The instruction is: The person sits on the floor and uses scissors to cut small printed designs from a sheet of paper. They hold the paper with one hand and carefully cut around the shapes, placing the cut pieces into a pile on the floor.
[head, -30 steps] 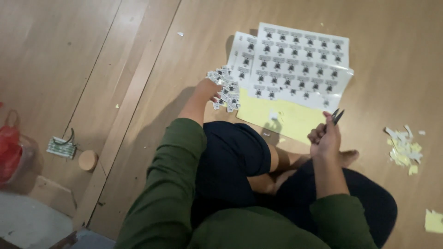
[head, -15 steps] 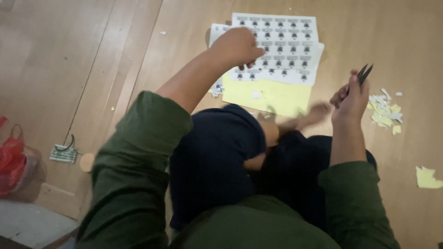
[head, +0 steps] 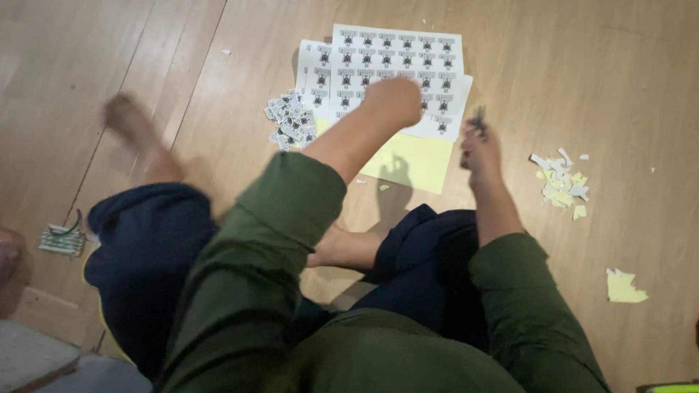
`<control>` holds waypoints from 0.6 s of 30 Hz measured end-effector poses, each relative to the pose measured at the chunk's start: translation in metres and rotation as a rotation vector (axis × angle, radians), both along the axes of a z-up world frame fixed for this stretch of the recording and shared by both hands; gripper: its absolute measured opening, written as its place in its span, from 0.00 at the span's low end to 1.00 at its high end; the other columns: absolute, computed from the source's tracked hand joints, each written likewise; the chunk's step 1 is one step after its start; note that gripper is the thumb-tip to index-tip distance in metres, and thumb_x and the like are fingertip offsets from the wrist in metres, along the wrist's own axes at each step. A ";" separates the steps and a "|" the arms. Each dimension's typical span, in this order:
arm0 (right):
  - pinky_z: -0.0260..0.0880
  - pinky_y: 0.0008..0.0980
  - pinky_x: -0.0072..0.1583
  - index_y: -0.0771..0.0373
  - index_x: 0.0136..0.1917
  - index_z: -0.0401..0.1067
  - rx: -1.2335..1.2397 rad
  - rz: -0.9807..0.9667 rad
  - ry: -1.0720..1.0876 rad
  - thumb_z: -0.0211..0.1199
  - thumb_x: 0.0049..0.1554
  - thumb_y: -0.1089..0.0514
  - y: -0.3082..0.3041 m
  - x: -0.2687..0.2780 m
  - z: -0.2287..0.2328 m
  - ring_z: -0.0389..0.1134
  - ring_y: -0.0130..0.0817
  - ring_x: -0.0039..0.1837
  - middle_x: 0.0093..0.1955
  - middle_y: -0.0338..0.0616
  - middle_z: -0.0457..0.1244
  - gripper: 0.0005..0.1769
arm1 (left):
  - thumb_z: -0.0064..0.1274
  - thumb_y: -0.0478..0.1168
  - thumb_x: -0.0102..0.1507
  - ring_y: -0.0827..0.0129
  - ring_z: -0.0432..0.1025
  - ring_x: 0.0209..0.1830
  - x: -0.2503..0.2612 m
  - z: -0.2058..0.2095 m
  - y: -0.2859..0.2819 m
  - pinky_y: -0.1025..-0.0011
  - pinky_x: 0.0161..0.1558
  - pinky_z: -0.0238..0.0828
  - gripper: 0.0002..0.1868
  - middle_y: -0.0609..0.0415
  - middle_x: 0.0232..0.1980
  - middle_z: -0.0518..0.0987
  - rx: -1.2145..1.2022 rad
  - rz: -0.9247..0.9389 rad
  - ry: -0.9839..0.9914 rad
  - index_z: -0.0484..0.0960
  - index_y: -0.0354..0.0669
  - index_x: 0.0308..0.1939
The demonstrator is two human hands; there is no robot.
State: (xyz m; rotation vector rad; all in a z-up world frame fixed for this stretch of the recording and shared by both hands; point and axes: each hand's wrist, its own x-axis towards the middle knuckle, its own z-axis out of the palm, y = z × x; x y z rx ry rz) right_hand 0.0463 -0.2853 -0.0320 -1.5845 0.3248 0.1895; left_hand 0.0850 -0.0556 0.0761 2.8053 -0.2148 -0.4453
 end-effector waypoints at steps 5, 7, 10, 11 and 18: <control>0.54 0.24 0.25 0.52 0.64 0.71 -0.127 0.158 0.052 0.68 0.61 0.52 0.030 0.030 -0.069 0.56 0.25 0.25 0.29 0.39 0.60 0.19 | 0.49 0.37 0.62 0.47 0.81 0.43 0.001 -0.083 0.030 0.41 0.47 0.76 0.12 0.43 0.34 0.83 -0.030 0.059 0.197 0.86 0.32 0.38; 0.53 0.26 0.25 0.50 0.61 0.75 -0.239 0.180 0.052 0.70 0.57 0.51 0.047 0.031 -0.080 0.56 0.26 0.24 0.27 0.41 0.62 0.18 | 0.51 0.37 0.61 0.48 0.81 0.41 -0.002 -0.105 0.042 0.43 0.46 0.77 0.11 0.44 0.31 0.83 -0.040 0.132 0.262 0.86 0.34 0.34; 0.69 0.30 0.45 0.36 0.62 0.73 -0.612 0.397 0.107 0.70 0.55 0.39 0.073 0.022 -0.087 0.74 0.26 0.41 0.35 0.32 0.70 0.22 | 0.48 0.36 0.61 0.49 0.81 0.44 -0.012 -0.112 0.059 0.42 0.51 0.75 0.11 0.44 0.32 0.83 -0.053 0.191 0.365 0.86 0.33 0.37; 0.70 0.38 0.53 0.41 0.64 0.73 -0.746 0.468 0.123 0.68 0.56 0.41 0.084 0.013 -0.069 0.73 0.37 0.52 0.43 0.41 0.71 0.24 | 0.46 0.37 0.63 0.48 0.80 0.48 -0.016 -0.104 0.061 0.42 0.51 0.75 0.13 0.43 0.39 0.84 -0.040 0.216 0.382 0.85 0.34 0.42; 0.69 0.51 0.64 0.47 0.73 0.67 -1.089 0.687 0.170 0.63 0.61 0.40 0.099 -0.009 -0.045 0.69 0.48 0.68 0.64 0.49 0.68 0.30 | 0.40 0.39 0.68 0.44 0.76 0.57 -0.008 -0.122 0.051 0.35 0.56 0.71 0.18 0.40 0.53 0.81 0.085 0.236 0.510 0.82 0.34 0.53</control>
